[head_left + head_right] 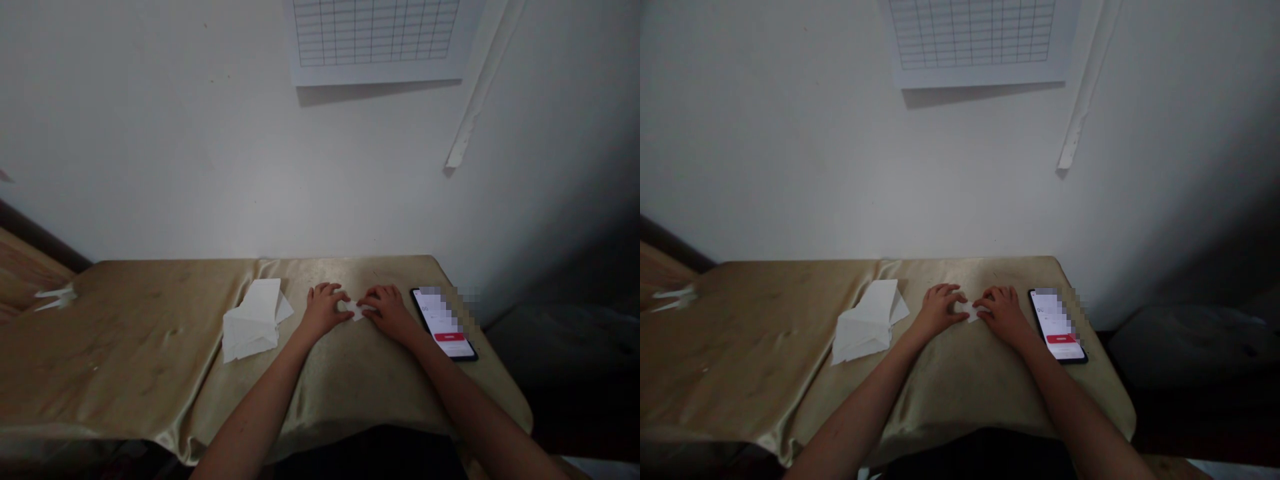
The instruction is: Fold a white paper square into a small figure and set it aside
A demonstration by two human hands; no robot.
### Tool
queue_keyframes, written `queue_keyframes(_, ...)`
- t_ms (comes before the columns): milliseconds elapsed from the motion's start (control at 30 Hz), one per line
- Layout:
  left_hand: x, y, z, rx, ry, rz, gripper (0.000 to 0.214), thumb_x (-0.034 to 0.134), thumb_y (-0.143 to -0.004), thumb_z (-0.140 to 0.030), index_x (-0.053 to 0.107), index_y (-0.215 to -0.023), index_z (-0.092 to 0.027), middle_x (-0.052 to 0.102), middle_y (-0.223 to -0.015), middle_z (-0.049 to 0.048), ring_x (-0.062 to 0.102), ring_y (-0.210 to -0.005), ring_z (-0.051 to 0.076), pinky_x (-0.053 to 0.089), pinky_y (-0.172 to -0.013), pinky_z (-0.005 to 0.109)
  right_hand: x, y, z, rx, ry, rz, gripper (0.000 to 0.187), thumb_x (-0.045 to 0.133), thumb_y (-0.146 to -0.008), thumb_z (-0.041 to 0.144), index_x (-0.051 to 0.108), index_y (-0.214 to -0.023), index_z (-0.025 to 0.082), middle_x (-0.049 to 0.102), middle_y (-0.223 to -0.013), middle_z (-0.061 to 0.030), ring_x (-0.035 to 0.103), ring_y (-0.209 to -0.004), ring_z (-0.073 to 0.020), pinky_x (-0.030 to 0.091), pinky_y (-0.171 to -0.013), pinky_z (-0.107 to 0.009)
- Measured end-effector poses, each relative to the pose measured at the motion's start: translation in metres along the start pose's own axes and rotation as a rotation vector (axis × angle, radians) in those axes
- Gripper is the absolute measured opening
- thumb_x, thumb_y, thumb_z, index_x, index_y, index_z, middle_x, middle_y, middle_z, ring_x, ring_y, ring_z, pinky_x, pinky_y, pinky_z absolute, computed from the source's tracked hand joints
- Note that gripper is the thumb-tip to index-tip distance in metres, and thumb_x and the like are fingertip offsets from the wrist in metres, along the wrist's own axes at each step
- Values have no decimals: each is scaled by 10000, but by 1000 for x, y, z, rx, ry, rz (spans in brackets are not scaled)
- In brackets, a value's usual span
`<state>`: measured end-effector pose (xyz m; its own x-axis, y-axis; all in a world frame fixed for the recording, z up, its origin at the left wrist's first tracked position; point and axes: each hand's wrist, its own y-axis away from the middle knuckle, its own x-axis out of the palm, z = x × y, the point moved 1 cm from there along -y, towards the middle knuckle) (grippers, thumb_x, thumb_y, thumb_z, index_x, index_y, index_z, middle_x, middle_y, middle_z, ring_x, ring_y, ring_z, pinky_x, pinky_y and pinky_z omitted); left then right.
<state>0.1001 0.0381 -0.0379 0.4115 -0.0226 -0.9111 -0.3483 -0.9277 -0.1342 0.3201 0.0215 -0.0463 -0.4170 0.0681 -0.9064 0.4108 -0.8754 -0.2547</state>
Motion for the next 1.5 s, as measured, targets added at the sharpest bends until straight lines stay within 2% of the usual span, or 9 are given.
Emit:
queue_keyframes(200,-2,0,-4,-43,-20,-41,370,784,-783,-486,710,-1112,-334,589,-1388,24,432,-1335,305,271,-1146,522,-2,0,3,-45,15,27,327,557,-952,295,661,-1251,378,603,-1271,-61,474,-1241,-264,223,-1145,-570)
queue_keyframes(400,-7,0,-10,-73,-9,-46,433,799,-774,-437,643,-1138,-259,642,-1273,48,476,-1287,295,305,-1123,481,-7,-1,7,-101,-58,48,271,575,-930,258,685,-1170,320,627,-1309,-34,446,-1281,-251,215,-1154,-541)
queue_keyframes(533,-4,-1,-10,-35,13,-47,319,794,-791,-383,683,-1075,-290,626,-1315,20,471,-1300,281,308,-1125,482,-6,-3,9,-103,-138,17,176,591,-916,233,688,-1057,275,660,-1247,-25,481,-1242,-229,224,-1155,-502)
queue_keyframes(700,4,-3,-3,8,50,-12,181,776,-808,-371,754,-986,-344,608,-1370,-12,463,-1323,276,291,-1143,508,-1,-4,9,-56,-192,0,124,582,-917,227,665,-1007,251,688,-1138,-33,528,-1182,-217,258,-1128,-477)
queue_keyframes(1133,-5,-1,-4,14,66,68,356,832,-714,-436,739,-1045,-345,568,-1420,-3,425,-1374,290,270,-1161,499,-1,-5,23,42,-138,-1,144,522,-935,207,659,-961,243,685,-1104,-32,542,-1162,-216,175,-1153,-535)
queue_keyframes(1500,-3,-3,-2,5,71,77,360,837,-704,-430,734,-1040,-352,557,-1428,-11,420,-1378,288,262,-1166,497,0,-6,23,51,-97,-1,141,520,-936,203,655,-955,242,672,-1099,-35,538,-1168,-217,171,-1155,-561)
